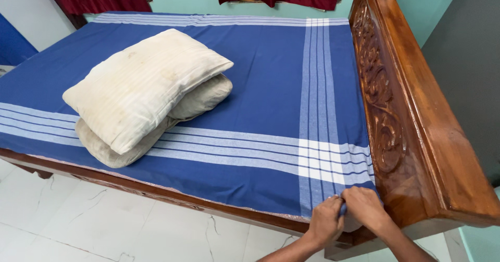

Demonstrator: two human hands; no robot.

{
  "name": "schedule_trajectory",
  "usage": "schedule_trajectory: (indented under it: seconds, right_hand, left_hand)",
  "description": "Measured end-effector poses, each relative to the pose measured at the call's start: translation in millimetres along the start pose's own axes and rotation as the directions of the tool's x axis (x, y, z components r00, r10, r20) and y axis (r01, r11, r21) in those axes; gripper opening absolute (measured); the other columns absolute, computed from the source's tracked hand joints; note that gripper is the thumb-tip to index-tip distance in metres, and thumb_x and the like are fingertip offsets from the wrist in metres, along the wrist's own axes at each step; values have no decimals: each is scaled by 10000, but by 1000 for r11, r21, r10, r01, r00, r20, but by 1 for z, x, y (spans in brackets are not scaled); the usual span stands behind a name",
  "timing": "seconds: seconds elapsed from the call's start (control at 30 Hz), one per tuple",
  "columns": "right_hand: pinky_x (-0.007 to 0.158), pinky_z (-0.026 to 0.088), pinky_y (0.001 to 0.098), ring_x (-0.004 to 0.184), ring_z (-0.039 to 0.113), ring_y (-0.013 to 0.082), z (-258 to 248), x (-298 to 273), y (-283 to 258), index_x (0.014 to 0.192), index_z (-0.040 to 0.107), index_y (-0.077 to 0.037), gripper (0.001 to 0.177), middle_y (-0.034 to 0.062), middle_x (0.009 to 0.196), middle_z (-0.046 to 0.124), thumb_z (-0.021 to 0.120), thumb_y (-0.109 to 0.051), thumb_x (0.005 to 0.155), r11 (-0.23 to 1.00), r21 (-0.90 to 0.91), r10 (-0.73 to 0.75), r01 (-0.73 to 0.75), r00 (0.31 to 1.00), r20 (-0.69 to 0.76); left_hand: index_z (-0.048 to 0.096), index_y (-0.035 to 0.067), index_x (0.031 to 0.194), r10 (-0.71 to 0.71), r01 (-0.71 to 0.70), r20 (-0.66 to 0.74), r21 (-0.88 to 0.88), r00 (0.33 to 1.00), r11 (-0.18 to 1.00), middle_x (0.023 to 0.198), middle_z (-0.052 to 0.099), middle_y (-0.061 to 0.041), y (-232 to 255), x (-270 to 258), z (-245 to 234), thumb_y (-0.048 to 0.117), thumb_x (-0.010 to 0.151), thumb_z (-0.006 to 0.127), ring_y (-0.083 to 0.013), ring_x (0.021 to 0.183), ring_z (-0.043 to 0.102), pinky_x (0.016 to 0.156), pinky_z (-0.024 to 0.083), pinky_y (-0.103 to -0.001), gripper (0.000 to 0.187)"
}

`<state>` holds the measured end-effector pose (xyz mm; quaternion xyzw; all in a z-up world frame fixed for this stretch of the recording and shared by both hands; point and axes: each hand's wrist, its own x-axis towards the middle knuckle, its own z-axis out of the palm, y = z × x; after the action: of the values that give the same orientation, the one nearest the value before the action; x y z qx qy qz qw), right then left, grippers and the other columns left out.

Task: The person places a pillow on the bed, then spreads and smooths a blue striped bedsheet over the mattress, tucking the edges under. The person then places two pillows at the head of the bed and continues to smooth the sheet.

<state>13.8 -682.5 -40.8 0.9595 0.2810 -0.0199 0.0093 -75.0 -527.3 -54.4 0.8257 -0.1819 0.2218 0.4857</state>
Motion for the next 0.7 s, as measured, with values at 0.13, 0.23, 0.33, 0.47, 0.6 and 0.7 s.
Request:
schedule_trajectory:
  seconds: [0.13,0.23,0.33,0.47,0.6,0.7]
  right_hand:
    - [751,601,429,848,748,300,24,-4,9,856,734,-104,101,131,843,745,636,-130,849,996,-78,-36,37,999,12]
    - [729,618,405,837,758,286,35,-8,-2,830,743,-109,95,142,850,743,663,-157,809,993,-115,-12,26,993,120]
    - [732,619,406,840,759,291,30,-10,-5,843,742,-112,93,140,861,746,679,-155,790,995,-95,5,7,993,119]
    - [794,614,410,909,756,297,-11,-14,-18,901,727,-102,89,133,912,757,670,-136,842,996,-67,71,-57,971,228]
    - [913,582,416,1035,724,304,-78,-9,-42,996,723,-87,188,138,1037,733,721,-142,817,996,-44,85,-73,872,482]
    - [942,574,421,1045,722,308,-109,11,-66,1135,693,-86,296,151,1049,743,686,-118,841,984,75,120,-163,908,402]
  left_hand:
    - [609,-135,1207,-7,8,53,-15,999,1000,1216,652,-340,1,-10,11,-17,856,609,-491,1153,632,1126,488,-494,370]
    - [619,-141,1221,84,-82,26,-77,996,994,1262,650,-346,4,-22,8,-25,836,613,-496,1222,617,1149,467,-516,403]
    - [629,-115,1168,91,-87,54,-80,994,993,1252,668,-326,2,-25,9,1,879,649,-475,1254,629,1180,453,-539,312]
    - [630,-111,1170,119,-117,31,-75,992,990,1243,664,-327,5,-27,18,28,915,680,-480,1248,625,1177,465,-534,294]
    - [663,-85,1240,131,-115,67,-207,989,972,1232,682,-305,19,-32,19,55,952,662,-465,1222,649,1133,506,-507,320]
    - [638,-114,1294,233,-219,168,-98,958,971,1219,667,-327,29,-32,20,149,958,720,-489,1218,628,1079,497,-515,435]
